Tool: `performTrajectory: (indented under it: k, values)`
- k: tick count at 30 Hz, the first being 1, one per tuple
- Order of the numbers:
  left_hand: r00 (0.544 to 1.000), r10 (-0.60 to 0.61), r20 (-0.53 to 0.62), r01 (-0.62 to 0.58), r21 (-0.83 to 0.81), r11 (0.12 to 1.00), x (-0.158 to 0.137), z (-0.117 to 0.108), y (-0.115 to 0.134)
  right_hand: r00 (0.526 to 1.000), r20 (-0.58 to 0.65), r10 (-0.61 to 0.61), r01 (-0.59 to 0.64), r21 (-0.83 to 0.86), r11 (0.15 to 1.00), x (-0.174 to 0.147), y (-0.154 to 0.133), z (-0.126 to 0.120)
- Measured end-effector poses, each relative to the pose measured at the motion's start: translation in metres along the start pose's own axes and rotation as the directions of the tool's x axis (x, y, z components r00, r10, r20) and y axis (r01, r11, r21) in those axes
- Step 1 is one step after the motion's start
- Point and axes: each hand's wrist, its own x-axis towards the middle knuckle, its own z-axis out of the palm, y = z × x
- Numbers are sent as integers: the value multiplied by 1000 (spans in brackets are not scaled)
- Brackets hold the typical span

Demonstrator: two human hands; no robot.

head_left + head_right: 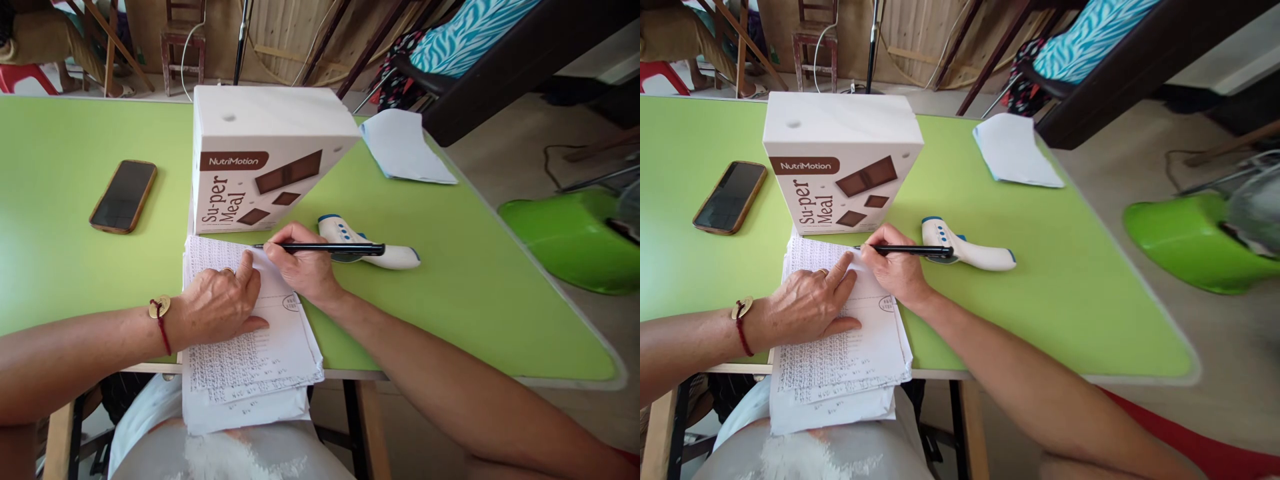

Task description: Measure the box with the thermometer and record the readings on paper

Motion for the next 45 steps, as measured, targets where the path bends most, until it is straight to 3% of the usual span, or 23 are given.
performTrajectory:
  k: [10,14,18,22,25,26,27,29,30,32,33,35,36,38,40,42,45]
  values:
    - [1000,0,15,0,10,1000,-1,0,0,999,1,-41,41,4,999,0,1,0]
    - [999,-6,36,6,2,1000,-1,-2,-1,997,-59,-55,55,-5,998,-1,-2,-1]
    - [999,5,39,-5,-2,1000,0,-1,-1,982,-108,-153,144,-81,986,2,-8,-11]
    - [998,15,-62,-16,-14,1000,-3,7,-3,938,11,-346,338,-252,907,10,-8,-34]
    - [958,28,-284,-57,-96,994,-5,10,-14,896,213,-389,443,-385,810,12,-8,-53]
    - [914,21,-405,-86,-143,986,-6,8,-20,879,305,-367,471,-432,769,11,-10,-58]
    - [839,-12,-544,-109,-191,976,-5,6,-28,856,401,-325,498,-476,724,9,-13,-62]
    - [583,-131,-802,-196,-295,935,-3,1,-45,804,558,-207,541,-541,644,4,-21,-64]
    - [458,-219,-862,-217,-347,913,-1,0,-54,776,614,-147,556,-555,619,2,-26,-63]
    - [236,-438,-867,-208,-485,849,5,3,-72,728,682,-71,573,-547,610,-2,-33,-59]
    - [183,-530,-828,-214,-559,801,8,8,-80,711,701,-55,573,-533,623,-4,-36,-58]
    - [230,-648,-727,-249,-687,682,15,24,-95,699,713,-45,549,-495,674,-4,-38,-58]
    - [292,-686,-667,-279,-745,606,18,33,-101,714,698,-46,521,-487,701,-3,-36,-61]
    - [466,-698,-544,-332,-839,432,25,50,-111,778,627,-44,456,-515,725,3,-30,-74]
    - [587,-661,-467,-344,-883,319,29,59,-117,850,526,-27,395,-603,693,12,-19,-92]
    - [648,-627,-433,-338,-901,273,33,61,-119,878,477,42,349,-697,626,21,-7,-107]
    - [670,-621,-407,-329,-913,242,35,55,-118,847,471,246,266,-777,571,31,4,-116]
